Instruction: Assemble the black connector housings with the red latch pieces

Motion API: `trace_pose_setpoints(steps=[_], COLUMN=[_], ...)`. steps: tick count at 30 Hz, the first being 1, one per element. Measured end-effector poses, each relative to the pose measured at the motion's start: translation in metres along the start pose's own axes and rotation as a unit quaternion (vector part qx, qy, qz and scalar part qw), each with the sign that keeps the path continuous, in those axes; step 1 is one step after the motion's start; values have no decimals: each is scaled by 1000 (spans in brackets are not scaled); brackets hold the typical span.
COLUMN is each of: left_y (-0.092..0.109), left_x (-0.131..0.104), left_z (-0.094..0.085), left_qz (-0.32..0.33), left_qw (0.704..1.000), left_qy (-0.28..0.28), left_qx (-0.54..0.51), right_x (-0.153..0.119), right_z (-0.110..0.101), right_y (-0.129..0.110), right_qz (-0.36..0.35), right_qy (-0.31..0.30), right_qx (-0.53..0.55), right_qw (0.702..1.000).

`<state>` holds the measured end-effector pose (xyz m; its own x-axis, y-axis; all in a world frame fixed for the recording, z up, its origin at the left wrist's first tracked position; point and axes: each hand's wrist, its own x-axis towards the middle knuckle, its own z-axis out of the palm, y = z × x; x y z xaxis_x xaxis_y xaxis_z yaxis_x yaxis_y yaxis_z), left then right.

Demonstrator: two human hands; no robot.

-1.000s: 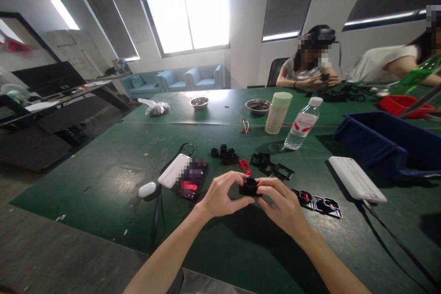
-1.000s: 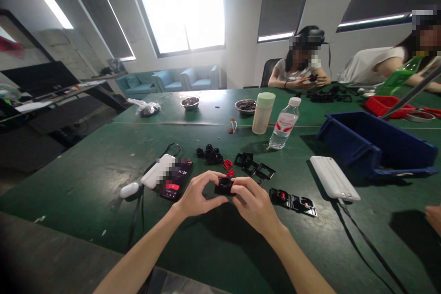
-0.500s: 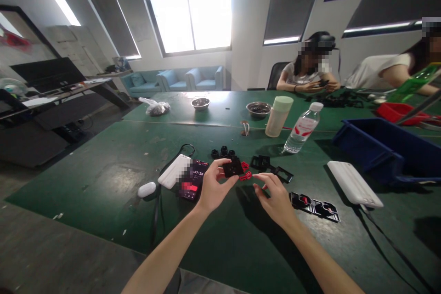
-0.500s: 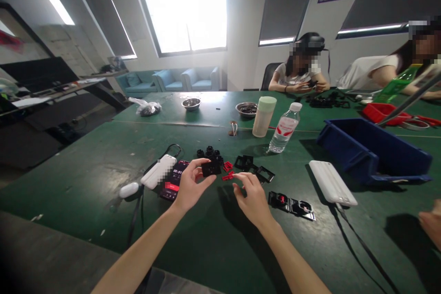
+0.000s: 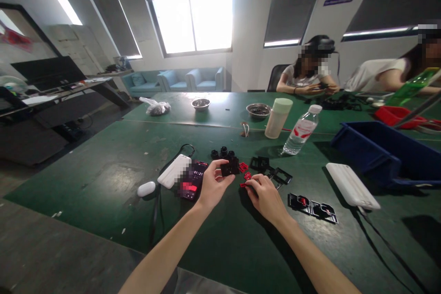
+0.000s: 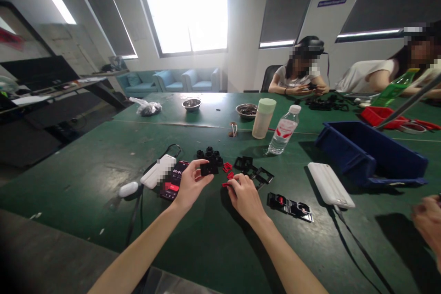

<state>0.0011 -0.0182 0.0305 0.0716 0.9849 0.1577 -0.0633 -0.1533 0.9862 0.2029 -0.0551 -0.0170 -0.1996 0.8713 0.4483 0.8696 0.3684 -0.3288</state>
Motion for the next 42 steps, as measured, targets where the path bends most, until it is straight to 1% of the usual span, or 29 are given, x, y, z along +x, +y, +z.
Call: trace_pose_setpoints(steps=[4, 9, 17, 21, 23, 26, 28, 32, 34, 35, 38, 42], left_y=[-6, -9, -5, -3, -2, -1, 0, 4, 6, 7, 10, 7], left_x=[2, 2, -3, -3, -3, -3, -4, -9, -11, -11, -11, -10], left_z=[1, 4, 9, 9, 9, 10, 11, 12, 12, 12, 11, 10], left_qz=[-24, -29, -55, -67, -74, -79, -80, -85, -90, -89, -82, -66], left_qw=[1000, 999, 998, 997, 996, 995, 995, 994, 993, 993, 993, 993], left_qy=[5, 0, -24, -41, -49, -56, -58, -69, -75, -77, -78, -76], left_qx=[-9, -19, -2, 4, -2, -2, 5, 15, 19, 21, 38, 64], right_x=[-1, -2, -3, -4, -3, -1, -1, -3, -5, -6, -7, -5], right_z=[2, 6, 0, -7, -13, -20, -20, -12, -9, -9, -12, -17], right_y=[3, 8, 11, 9, 7, 4, 4, 6, 7, 6, 4, 2], right_qz=[-8, -8, 26, 65, 88, 127, 176, 293, 322, 331, 344, 333], right_qy=[2, -1, 7, 20, 17, 18, 35, 84, 102, 109, 122, 121], right_qx=[4, 26, 161, 230, 268, 338, 390, 491, 529, 541, 560, 575], right_qw=[1000, 1000, 987, 971, 959, 932, 903, 816, 779, 765, 744, 738])
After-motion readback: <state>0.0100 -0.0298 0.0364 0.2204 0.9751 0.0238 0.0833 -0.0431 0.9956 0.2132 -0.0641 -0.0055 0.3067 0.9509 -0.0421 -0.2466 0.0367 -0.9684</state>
